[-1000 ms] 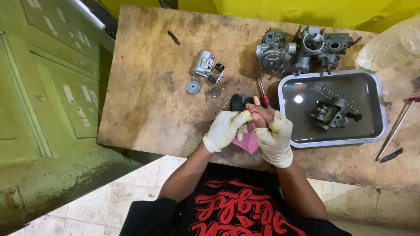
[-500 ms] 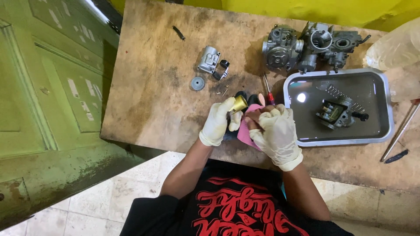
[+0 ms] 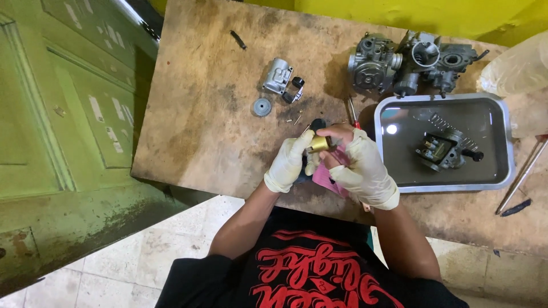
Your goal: A person wearing gloves cleans various disassembled motorcycle carburetor components using a pink cloth and a tray of cleaning solution on a wooden workbench.
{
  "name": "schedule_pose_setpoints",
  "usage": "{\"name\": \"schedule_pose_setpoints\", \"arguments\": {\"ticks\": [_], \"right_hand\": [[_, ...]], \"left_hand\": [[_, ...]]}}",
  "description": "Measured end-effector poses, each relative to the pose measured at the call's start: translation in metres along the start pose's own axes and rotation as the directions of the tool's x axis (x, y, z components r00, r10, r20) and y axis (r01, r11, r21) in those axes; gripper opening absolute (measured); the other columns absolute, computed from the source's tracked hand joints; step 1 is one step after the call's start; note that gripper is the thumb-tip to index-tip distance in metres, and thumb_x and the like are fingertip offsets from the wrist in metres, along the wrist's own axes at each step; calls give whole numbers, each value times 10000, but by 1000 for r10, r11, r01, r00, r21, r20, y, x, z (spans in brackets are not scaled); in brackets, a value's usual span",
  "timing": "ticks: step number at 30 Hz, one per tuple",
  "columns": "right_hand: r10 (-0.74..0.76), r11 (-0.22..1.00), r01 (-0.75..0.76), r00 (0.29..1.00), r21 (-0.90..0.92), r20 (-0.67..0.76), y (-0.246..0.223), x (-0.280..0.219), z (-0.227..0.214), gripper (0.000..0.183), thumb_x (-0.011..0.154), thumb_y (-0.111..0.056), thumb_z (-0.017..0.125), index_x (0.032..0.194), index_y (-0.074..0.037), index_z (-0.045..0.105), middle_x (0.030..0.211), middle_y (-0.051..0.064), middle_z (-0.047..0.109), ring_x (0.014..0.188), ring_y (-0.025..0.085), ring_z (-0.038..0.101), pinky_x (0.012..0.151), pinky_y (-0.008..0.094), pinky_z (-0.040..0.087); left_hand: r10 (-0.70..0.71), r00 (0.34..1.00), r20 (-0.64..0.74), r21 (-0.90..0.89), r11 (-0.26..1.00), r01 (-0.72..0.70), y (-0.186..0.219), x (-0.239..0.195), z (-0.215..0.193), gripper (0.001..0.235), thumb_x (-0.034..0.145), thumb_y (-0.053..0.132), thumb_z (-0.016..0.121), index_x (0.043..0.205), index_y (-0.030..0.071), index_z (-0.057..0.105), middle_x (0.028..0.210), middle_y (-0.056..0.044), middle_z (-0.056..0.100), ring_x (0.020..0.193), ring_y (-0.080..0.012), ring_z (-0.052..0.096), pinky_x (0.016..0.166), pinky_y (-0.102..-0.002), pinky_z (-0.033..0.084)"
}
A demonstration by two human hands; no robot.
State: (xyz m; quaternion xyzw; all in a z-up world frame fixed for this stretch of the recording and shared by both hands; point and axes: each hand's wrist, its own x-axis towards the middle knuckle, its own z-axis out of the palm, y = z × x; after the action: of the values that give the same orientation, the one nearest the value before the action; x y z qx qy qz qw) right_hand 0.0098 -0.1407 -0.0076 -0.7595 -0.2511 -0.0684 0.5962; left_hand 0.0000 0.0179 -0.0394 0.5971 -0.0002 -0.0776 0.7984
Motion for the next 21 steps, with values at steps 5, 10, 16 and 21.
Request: {"name": "schedule_pose_setpoints", "arguments": {"ticks": [5,10,16,21], "right_hand": [[-30,905,51,998,-422,57,29,21,-18,395,833,-235,771,1205,-104,760,1059,144,702,925,340,718,815,439,589],[-42,534,83,997,-841,72,64,56,0,268,876,-353,741,873,-102,648,848,95,621,689,327,705,656,460,610],[-13,349,120,992,-930,123,112,76,16,399,864,-396,709,1098,-80,643,1123,70,657,912,270,730,699,428,640],[24,388,157,983,-908,180,134,71,16,399,838,-321,690,1149,-71,688,1106,138,701,982,344,725,751,485,626]], "left_hand": [[95,995,-10,126,988,-93,-4,4,-15,751,1136,452,296,683,61,749,494,-94,631,566,-170,676,775,-272,548],[112,989,-99,105,989,-101,-16,2,-36,746,1138,493,276,852,43,797,524,-76,645,568,-128,672,744,-239,553],[84,952,-296,-8,996,-91,-23,-11,-54,704,1100,520,337,824,37,768,477,-76,599,519,-154,605,649,-243,526],[59,911,-408,-89,991,-104,-21,-16,-60,669,1105,453,372,786,-8,737,462,-81,568,507,-159,613,658,-234,506]]}}
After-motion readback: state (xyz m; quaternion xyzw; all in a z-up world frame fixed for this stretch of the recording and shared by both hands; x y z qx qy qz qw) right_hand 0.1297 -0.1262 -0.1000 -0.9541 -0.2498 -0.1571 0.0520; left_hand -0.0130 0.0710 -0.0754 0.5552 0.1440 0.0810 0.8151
